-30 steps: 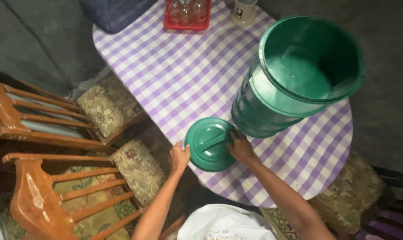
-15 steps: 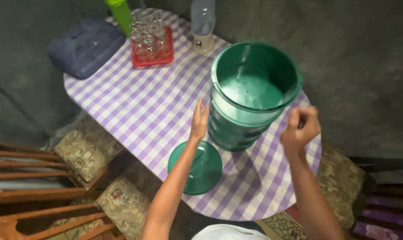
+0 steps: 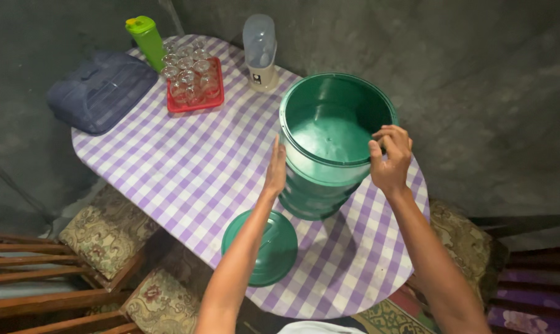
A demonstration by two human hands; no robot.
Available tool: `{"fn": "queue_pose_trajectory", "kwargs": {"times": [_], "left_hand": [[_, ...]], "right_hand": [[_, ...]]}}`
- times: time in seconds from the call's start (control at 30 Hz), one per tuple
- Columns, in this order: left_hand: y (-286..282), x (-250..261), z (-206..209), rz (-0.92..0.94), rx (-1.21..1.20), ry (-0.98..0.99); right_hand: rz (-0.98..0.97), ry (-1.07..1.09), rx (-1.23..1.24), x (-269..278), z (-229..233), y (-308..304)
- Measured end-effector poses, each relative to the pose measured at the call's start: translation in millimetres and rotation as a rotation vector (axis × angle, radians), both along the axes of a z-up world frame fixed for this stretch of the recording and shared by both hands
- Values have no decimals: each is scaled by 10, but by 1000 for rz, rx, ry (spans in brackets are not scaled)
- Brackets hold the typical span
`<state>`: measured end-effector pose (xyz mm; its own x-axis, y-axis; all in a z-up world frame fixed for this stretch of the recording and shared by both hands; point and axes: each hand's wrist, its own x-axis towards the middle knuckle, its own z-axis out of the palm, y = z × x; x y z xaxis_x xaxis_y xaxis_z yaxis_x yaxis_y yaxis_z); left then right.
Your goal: The person removes the lid and several stacked rings from a green plastic container on a table, placing each piece on the table. The person then reassembles the container by stacking the rings back together and replacing the lid.
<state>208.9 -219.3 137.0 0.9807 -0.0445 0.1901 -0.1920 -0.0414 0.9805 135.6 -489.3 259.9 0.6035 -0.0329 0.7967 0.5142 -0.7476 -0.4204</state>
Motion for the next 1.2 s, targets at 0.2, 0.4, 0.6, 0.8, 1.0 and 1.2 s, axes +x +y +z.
{"fn": "queue_pose_trajectory", "kwargs": {"times": [0.2, 0.4, 0.6, 0.8, 1.0, 1.2], "left_hand": [[-99, -98, 52, 10, 21, 8], [-24, -211, 140, 13, 73, 21], [-46, -339, 275, 15, 154, 78], [-83, -441, 261, 29, 127, -13], [-199, -432, 92, 96, 95, -134], [-164, -553, 23, 155, 81, -59]], "right_hand": [[28, 11, -36, 10, -2, -127], [51, 103, -198, -8, 347, -13], [201, 229, -300, -138, 779, 649], [111, 434, -474, -47, 724, 1336], [120, 487, -503, 168, 556, 1406], [233, 445, -518, 121, 594, 1148]]}}
